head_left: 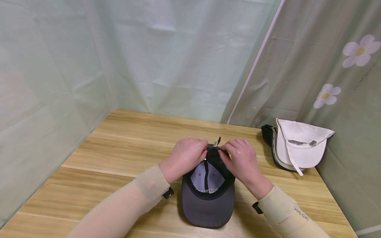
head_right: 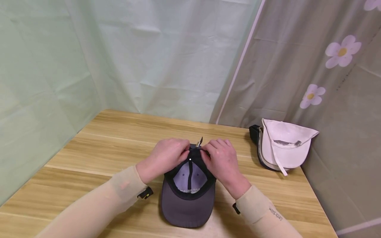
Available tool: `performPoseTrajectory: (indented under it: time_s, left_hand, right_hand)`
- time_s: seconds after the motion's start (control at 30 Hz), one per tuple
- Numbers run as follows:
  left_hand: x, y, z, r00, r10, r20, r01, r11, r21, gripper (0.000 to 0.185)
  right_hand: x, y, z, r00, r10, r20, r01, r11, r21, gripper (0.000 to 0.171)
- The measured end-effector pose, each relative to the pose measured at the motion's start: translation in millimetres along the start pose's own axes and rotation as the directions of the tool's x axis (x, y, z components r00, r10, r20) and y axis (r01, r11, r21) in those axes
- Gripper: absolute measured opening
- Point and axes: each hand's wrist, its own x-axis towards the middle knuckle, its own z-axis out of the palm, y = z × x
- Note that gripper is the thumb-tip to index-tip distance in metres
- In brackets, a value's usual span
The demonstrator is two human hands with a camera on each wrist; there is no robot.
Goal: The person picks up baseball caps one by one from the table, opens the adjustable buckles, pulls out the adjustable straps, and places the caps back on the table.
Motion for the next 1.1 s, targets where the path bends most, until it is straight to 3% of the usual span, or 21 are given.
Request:
performPoseTrajectory:
  time_s: [0.5,0.87,1.1]
  left_hand:
    - [-4.9,-0.1,-1.3,0.999,0.027,-0.028,-0.027,1.000,0.006,0.019]
    - [-7.8,-5.5,-6.3,0.999,-0.025,-0.038,0.025,1.000,-0.002,0.022]
    - [-9.1,-13.7,-10.4,0.993,-0.085,-0.086,0.083,0.996,-0.024,0.020]
  right_hand:
    - [0,0,2,0.998,0.048,-0.028,-0.049,0.999,-0.015,0.011]
    - [-2,4,0,0.993,0.120,-0.021,-0.120,0.993,-0.019,0.011]
    - [-3,5,-1,0.990,0.139,-0.003,-0.139,0.990,-0.014,0.010]
